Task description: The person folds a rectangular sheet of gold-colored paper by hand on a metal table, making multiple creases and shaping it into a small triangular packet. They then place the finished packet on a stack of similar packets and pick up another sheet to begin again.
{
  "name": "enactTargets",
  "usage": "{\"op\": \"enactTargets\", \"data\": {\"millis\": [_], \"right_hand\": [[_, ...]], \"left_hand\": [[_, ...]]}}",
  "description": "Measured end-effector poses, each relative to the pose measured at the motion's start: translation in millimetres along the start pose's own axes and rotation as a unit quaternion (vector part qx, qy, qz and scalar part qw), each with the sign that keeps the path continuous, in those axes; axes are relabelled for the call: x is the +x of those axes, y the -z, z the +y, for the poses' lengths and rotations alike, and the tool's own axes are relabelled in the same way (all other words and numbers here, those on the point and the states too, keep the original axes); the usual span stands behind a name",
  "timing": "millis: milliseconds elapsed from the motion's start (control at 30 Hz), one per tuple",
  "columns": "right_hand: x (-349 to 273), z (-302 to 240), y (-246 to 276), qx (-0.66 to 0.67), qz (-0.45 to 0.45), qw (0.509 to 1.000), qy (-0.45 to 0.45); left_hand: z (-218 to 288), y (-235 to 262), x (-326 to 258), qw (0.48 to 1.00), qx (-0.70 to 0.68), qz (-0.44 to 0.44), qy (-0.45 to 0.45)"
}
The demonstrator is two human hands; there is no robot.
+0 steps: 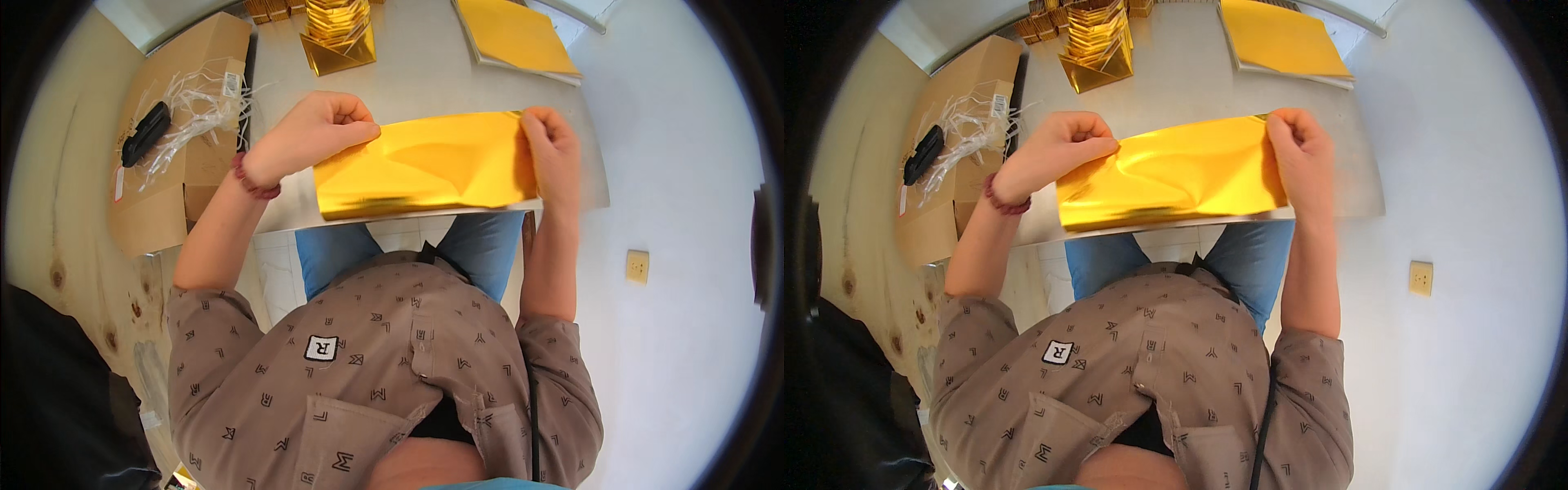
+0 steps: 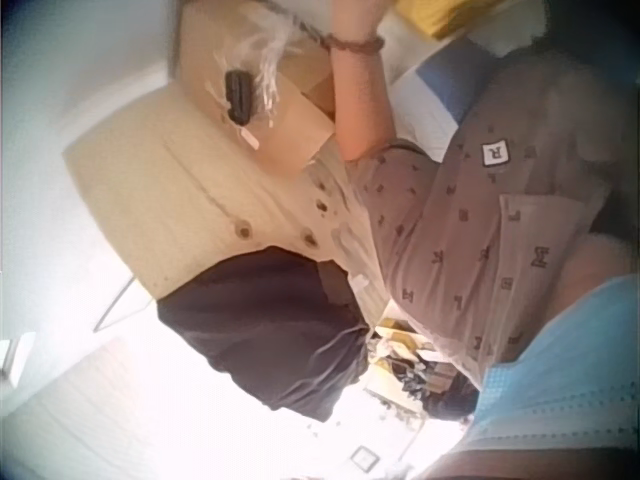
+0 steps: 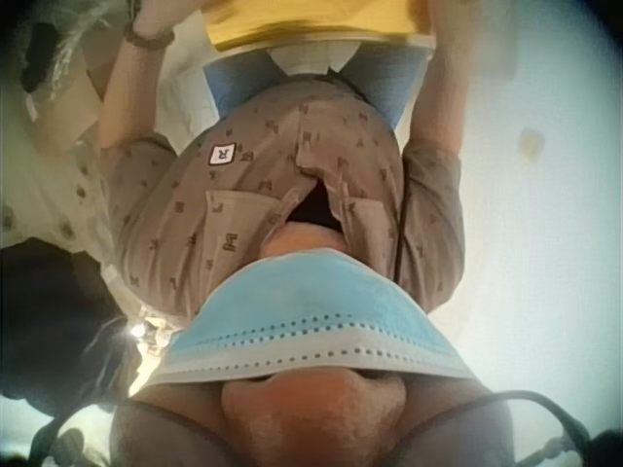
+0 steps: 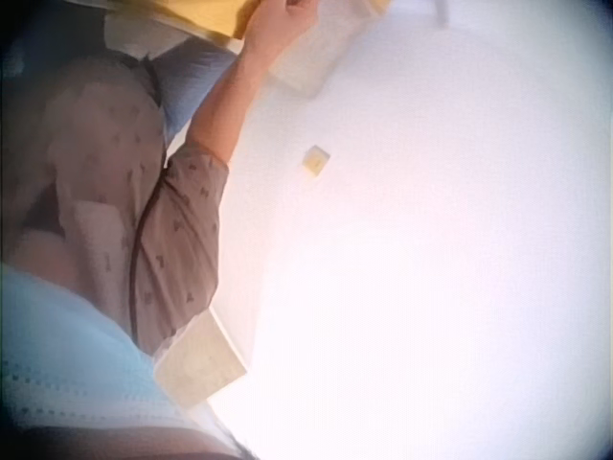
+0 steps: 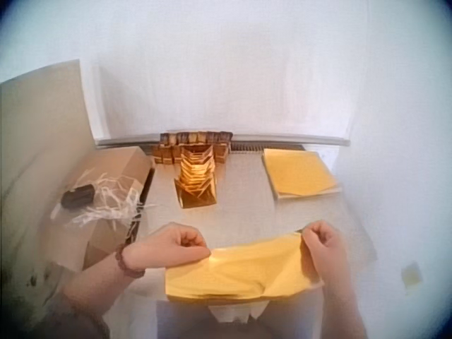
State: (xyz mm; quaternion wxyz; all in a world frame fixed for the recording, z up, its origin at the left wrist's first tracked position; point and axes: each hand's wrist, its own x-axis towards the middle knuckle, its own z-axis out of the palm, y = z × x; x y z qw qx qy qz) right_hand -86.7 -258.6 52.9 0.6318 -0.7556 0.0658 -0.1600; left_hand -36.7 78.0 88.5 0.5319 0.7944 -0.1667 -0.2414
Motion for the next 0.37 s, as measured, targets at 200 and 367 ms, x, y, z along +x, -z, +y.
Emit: {"op": "enactTargets", "data": {"millis": [200,367], "right_hand": [[14,51,-17,-0.190,0.007,0.982,-0.014],[22,60,-25,-0.343,0.030,0.937,0.051]], "left_hand": [[-37,-6,48,0.991,0.122,-0.008,0.051],[-40,-4,67,0.966,0.257,0.026,0.003]]}}
